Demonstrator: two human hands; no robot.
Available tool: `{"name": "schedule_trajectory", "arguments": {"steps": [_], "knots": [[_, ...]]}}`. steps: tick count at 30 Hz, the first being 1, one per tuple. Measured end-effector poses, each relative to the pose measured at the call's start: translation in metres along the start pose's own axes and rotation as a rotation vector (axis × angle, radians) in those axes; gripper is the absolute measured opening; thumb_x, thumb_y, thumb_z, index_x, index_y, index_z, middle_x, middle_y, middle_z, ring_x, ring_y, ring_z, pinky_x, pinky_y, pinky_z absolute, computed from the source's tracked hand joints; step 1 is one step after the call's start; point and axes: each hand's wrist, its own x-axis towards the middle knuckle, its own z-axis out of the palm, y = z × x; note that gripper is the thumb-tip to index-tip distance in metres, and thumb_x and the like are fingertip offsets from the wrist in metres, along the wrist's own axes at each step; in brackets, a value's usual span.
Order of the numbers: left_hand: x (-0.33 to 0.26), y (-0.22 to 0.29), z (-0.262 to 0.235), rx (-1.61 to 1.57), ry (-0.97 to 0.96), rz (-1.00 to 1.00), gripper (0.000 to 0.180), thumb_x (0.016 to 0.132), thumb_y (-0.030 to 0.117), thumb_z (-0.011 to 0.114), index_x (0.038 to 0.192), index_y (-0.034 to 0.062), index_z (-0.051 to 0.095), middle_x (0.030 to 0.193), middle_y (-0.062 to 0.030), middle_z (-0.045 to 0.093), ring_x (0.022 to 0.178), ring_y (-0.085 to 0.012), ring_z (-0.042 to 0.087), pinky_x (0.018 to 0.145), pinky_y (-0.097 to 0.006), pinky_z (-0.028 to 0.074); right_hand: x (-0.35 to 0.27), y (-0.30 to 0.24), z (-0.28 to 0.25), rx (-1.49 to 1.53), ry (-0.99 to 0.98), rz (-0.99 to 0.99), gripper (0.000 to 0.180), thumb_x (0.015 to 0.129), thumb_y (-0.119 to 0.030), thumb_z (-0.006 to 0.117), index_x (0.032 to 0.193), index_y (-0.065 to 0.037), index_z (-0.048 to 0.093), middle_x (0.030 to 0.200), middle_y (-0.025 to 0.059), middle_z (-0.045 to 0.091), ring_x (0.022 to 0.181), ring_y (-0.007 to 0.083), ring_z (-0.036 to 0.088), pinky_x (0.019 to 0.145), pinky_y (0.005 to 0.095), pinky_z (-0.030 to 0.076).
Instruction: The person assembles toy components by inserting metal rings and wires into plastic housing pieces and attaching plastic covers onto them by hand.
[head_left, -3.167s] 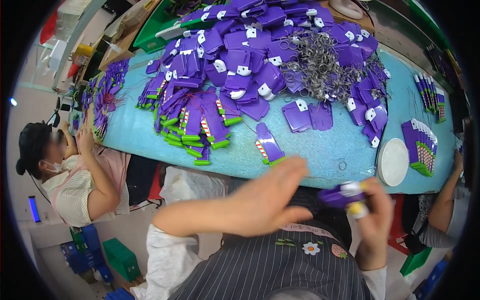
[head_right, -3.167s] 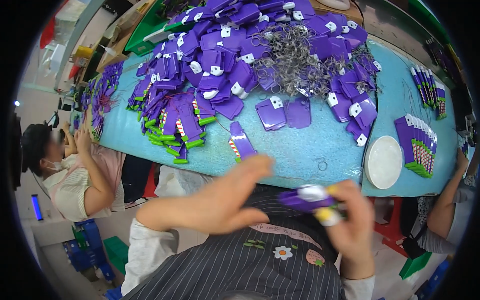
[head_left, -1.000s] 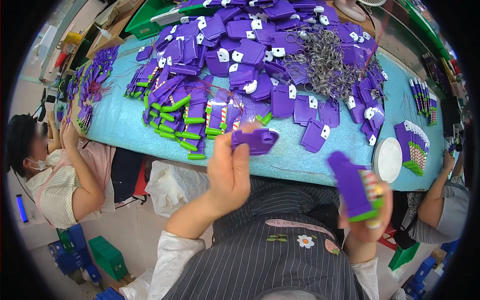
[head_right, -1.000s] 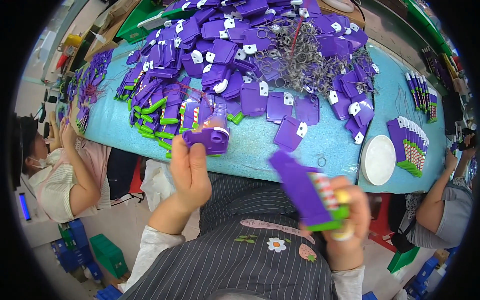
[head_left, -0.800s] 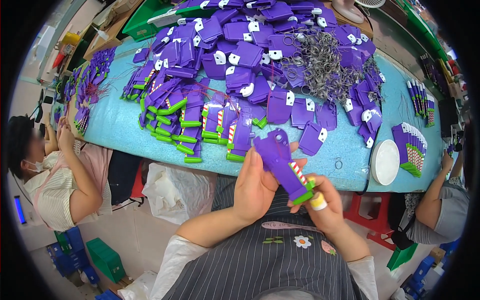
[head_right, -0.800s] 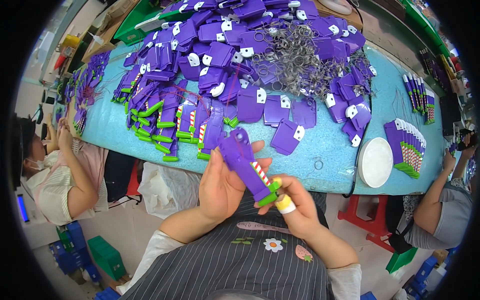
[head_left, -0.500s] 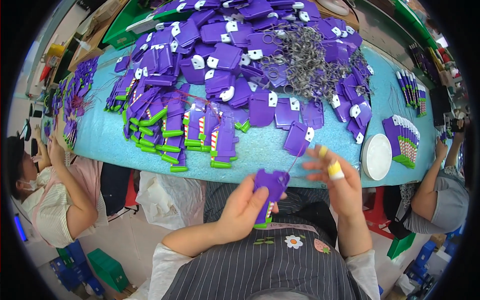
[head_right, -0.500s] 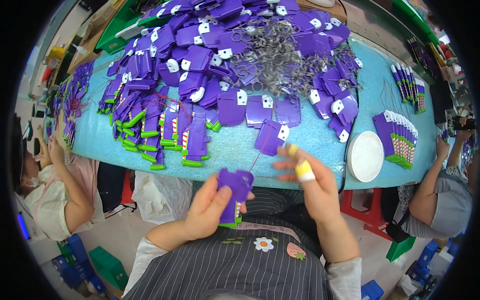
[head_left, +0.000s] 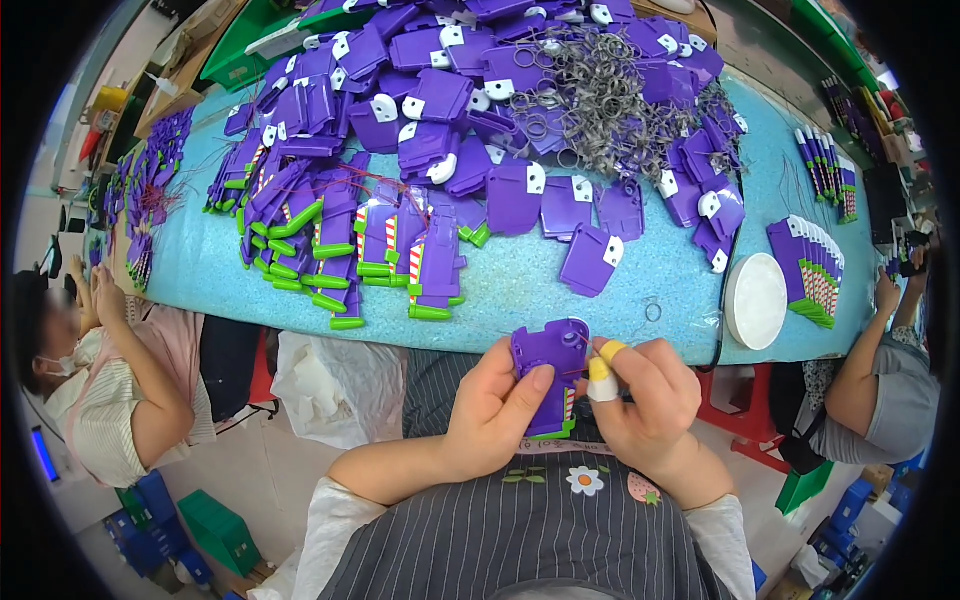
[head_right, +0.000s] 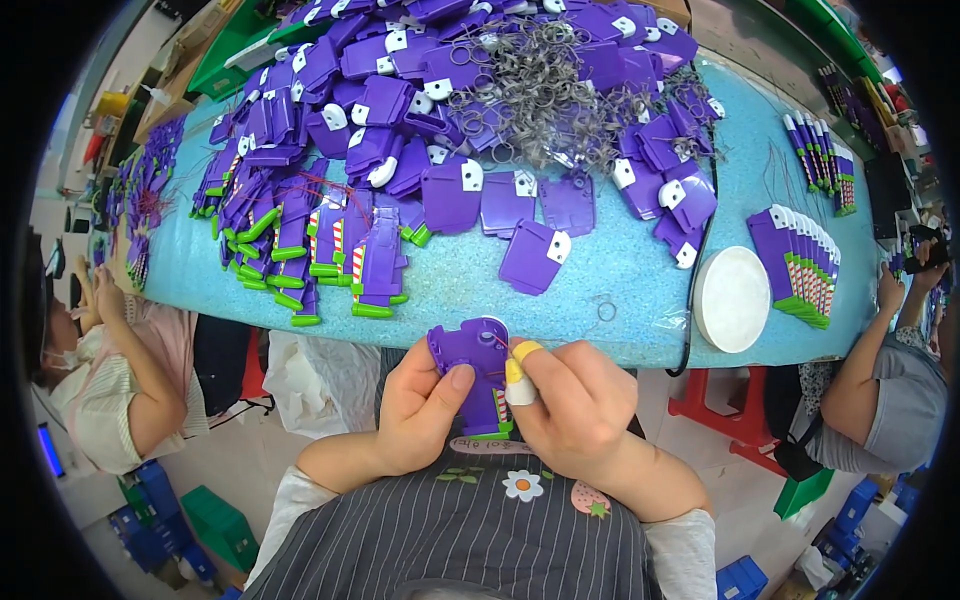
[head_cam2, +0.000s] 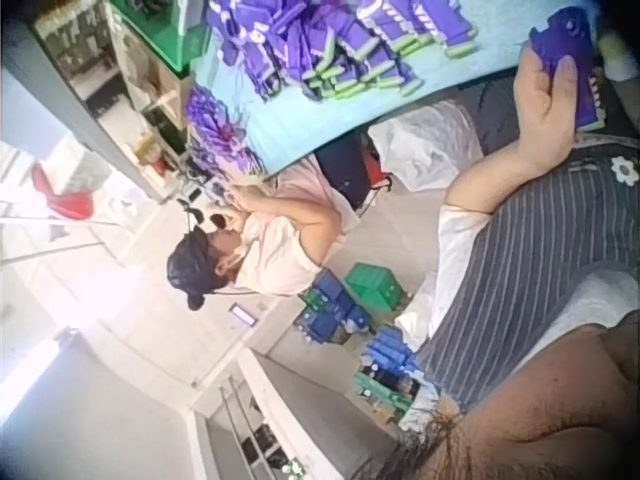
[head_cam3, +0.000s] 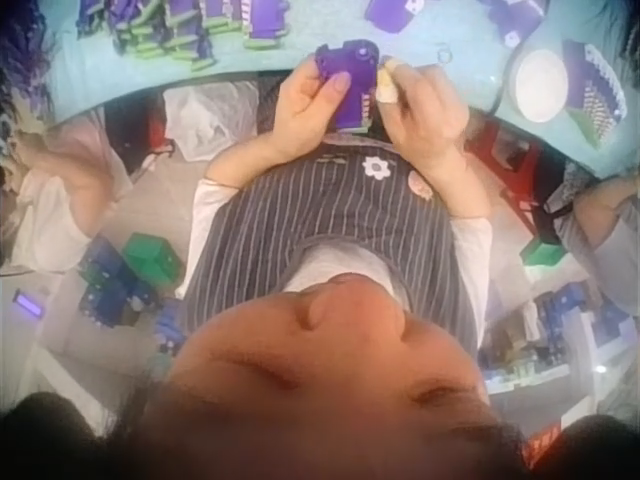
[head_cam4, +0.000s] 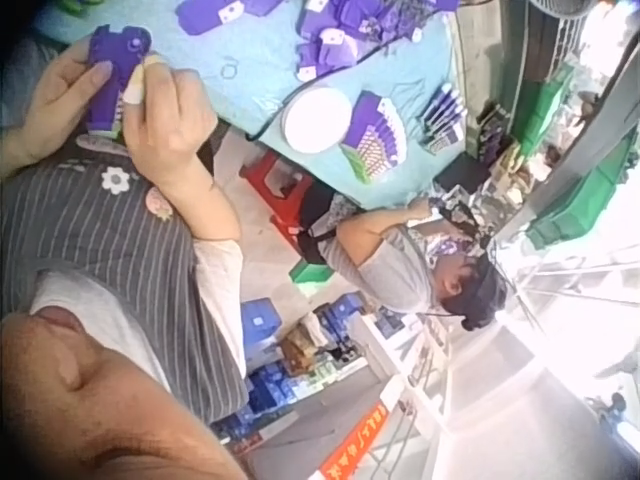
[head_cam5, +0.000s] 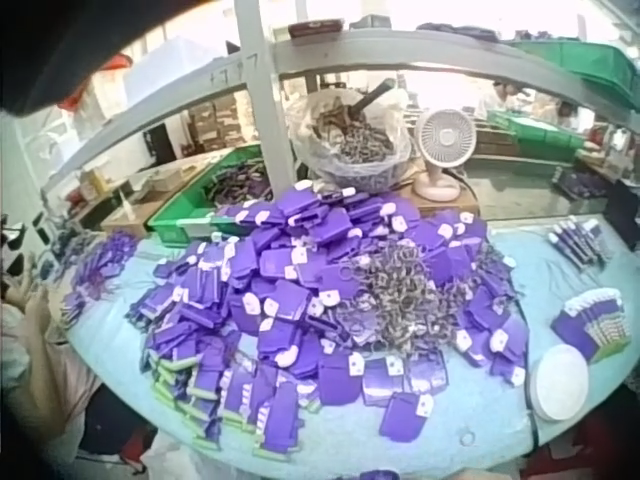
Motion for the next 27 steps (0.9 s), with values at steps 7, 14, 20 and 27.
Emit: {"name": "schedule_trajectory", "arguments": {"steps": [7, 14, 20, 27], "knots": [[-0.006, -0.008, -0.002, 0.057, 0.021, -0.011, 0.029, 0.094, 0.005, 0.045, 0.121, -0.0035, 0.046, 0.106, -0.008, 0.06, 0.089, -0.008, 0.056, 0.08, -0.022, 0.045, -0.001, 0.002, -0.002, -0.068, -0.049, 0.017, 0.024, 0.062, 0.001, 0.07, 0.085, 0.002, 0.061, 0.063, 0.0077, 0.05, 0.048, 0.021, 0.05, 0.042, 0.0311, 0.038], [-0.002, -0.009, -0.008, 0.416, -0.026, 0.096, 0.027, 0.09, 0.004, 0.05, 0.116, -0.0045, 0.052, 0.09, -0.0076, 0.066, 0.069, -0.0056, 0.056, 0.06, -0.022, 0.046, 0.0, 0.008, -0.004, -0.025, -0.081, -0.033, 0.023, 0.069, 0.0, 0.067, 0.091, 0.004, 0.059, 0.07, 0.0104, 0.054, 0.053, 0.0212, 0.053, 0.044, 0.0297, 0.041], [0.003, 0.006, -0.007, 0.753, -0.132, 0.19, 0.026, 0.085, 0.002, 0.055, 0.109, -0.0053, 0.053, 0.086, -0.0156, 0.064, 0.071, -0.0246, 0.065, 0.063, -0.031, 0.05, 0.013, 0.02, -0.011, 0.532, -0.414, 0.415, 0.016, 0.084, -0.011, 0.054, 0.094, 0.001, 0.053, 0.078, 0.0087, 0.054, 0.066, 0.0162, 0.053, 0.061, 0.0278, 0.043], [0.0, 0.018, -0.007, 0.526, -0.36, 0.022, 0.025, 0.089, 0.006, 0.052, 0.111, -0.0045, 0.049, 0.086, -0.0131, 0.066, 0.076, -0.0208, 0.067, 0.067, -0.029, 0.051, 0.04, 0.049, -0.013, 0.714, 0.052, 0.557, 0.008, 0.088, -0.008, 0.049, 0.091, -0.002, 0.053, 0.075, -0.0016, 0.049, 0.064, 0.0039, 0.042, 0.055, 0.0188, 0.033]]}}
